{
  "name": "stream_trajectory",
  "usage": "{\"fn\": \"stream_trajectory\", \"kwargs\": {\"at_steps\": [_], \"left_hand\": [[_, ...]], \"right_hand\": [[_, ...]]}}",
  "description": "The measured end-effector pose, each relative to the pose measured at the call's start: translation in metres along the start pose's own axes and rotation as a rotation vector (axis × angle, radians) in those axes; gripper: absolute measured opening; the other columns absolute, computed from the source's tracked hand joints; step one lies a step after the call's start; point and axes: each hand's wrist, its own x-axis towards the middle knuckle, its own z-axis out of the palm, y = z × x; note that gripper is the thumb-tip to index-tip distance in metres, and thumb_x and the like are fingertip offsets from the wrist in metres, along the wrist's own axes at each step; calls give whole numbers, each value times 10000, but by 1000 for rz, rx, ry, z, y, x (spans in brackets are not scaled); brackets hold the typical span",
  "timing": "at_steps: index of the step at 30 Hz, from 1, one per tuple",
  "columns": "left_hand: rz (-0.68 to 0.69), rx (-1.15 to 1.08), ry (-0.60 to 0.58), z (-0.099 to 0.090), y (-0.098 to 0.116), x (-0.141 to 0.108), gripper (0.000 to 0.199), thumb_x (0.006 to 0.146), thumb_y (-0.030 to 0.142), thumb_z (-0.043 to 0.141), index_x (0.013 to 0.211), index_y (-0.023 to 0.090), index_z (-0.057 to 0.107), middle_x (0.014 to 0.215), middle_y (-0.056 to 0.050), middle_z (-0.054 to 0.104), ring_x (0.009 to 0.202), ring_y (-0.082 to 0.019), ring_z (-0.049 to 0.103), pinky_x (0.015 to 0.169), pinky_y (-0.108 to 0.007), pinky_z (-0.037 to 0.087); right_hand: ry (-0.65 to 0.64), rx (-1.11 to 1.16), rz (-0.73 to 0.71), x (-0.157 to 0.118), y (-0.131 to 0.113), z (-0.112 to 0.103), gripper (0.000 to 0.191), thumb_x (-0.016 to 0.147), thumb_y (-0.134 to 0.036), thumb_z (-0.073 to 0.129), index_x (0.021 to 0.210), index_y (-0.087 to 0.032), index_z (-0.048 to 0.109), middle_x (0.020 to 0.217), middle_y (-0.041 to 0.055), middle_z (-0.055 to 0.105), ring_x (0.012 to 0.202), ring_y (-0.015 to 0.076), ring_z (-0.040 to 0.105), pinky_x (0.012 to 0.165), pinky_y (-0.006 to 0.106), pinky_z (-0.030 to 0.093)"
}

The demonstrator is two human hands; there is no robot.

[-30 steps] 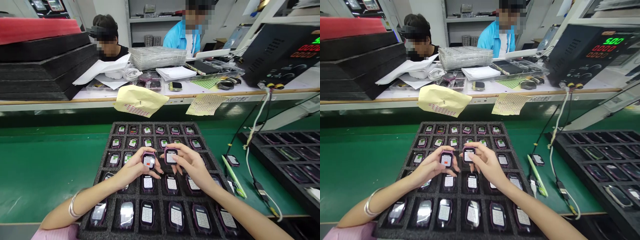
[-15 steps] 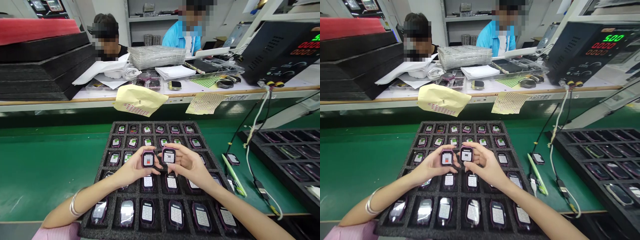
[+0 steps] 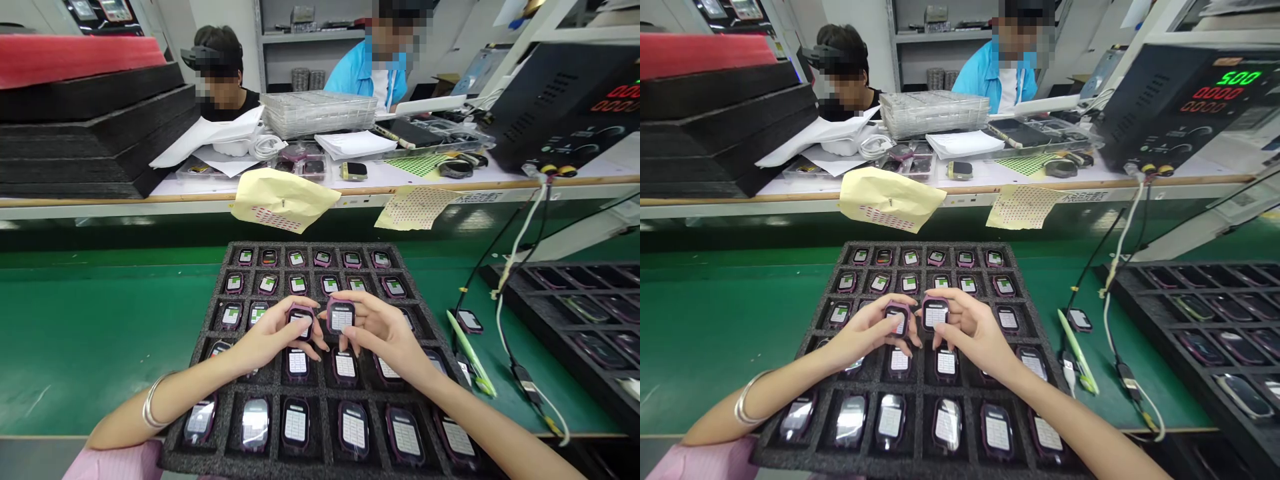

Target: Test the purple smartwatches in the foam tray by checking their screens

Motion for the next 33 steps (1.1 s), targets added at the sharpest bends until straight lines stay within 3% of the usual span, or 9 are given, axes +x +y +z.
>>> {"fn": "stream_trajectory", "kwargs": {"at_steps": [4, 10, 17, 25, 27, 29, 31, 33], "left_hand": [[5, 19, -5, -1, -2, -1, 253, 906, 253, 540, 1142, 167, 509, 877, -68, 611, 808, -195, 645, 699, -340, 554], [-1, -109, -24, -1, -2, -1, 380, 813, 155, 565, 1177, 221, 477, 947, -67, 615, 896, -247, 647, 742, -405, 542], [-30, -116, 63, 1, 1, -1, 387, 766, 109, 543, 1140, 194, 495, 962, -79, 633, 865, -238, 653, 759, -395, 520], [-12, -99, 42, 1, -3, 0, 355, 812, 113, 544, 1148, 197, 467, 919, -63, 640, 874, -226, 659, 787, -393, 525], [-12, -71, 33, 2, -2, -1, 307, 853, 166, 562, 1145, 200, 475, 902, -58, 635, 868, -224, 659, 782, -391, 531], [-12, -45, 28, 4, -1, -2, 270, 879, 219, 572, 1135, 199, 490, 886, -57, 630, 860, -218, 658, 767, -372, 537], [-16, -27, 34, 5, 1, -2, 244, 893, 255, 570, 1120, 195, 502, 862, -55, 626, 846, -211, 658, 739, -339, 540], [-20, -28, 41, 5, 3, 0, 233, 896, 274, 569, 1106, 195, 506, 847, -52, 621, 824, -212, 662, 693, -310, 539]], "right_hand": [[57, -5, 23, -1, -2, 3, 311, 868, -309, 641, 1143, -185, 563, 950, 90, 678, 555, 143, 609, 440, 226, 464], [197, -21, 24, 0, -3, 5, 257, 849, -363, 670, 1014, -178, 603, 810, 70, 700, 387, 96, 511, 332, 202, 370], [128, 21, 33, 0, -3, 2, 310, 873, -343, 616, 1132, -173, 597, 861, 72, 687, 511, 150, 622, 391, 220, 450], [142, 20, 18, 0, -8, 4, 258, 869, -299, 662, 1093, -183, 603, 890, 83, 701, 481, 126, 606, 379, 197, 448], [90, 69, -6, -5, -20, 9, 236, 889, -291, 649, 1106, -216, 597, 920, 84, 700, 483, 127, 618, 378, 190, 462], [-52, 123, -40, -16, -39, 17, 326, 881, -298, 664, 1188, -279, 554, 1001, 93, 686, 581, 174, 671, 431, 222, 525], [-201, 94, -93, -33, -58, 27, 563, 819, -298, 728, 1307, -345, 452, 1066, 107, 666, 766, 258, 702, 547, 300, 591], [-220, -59, -155, -52, -72, 36, 763, 745, -256, 774, 1374, -387, 363, 991, 97, 683, 832, 291, 698, 591, 319, 605]]}}
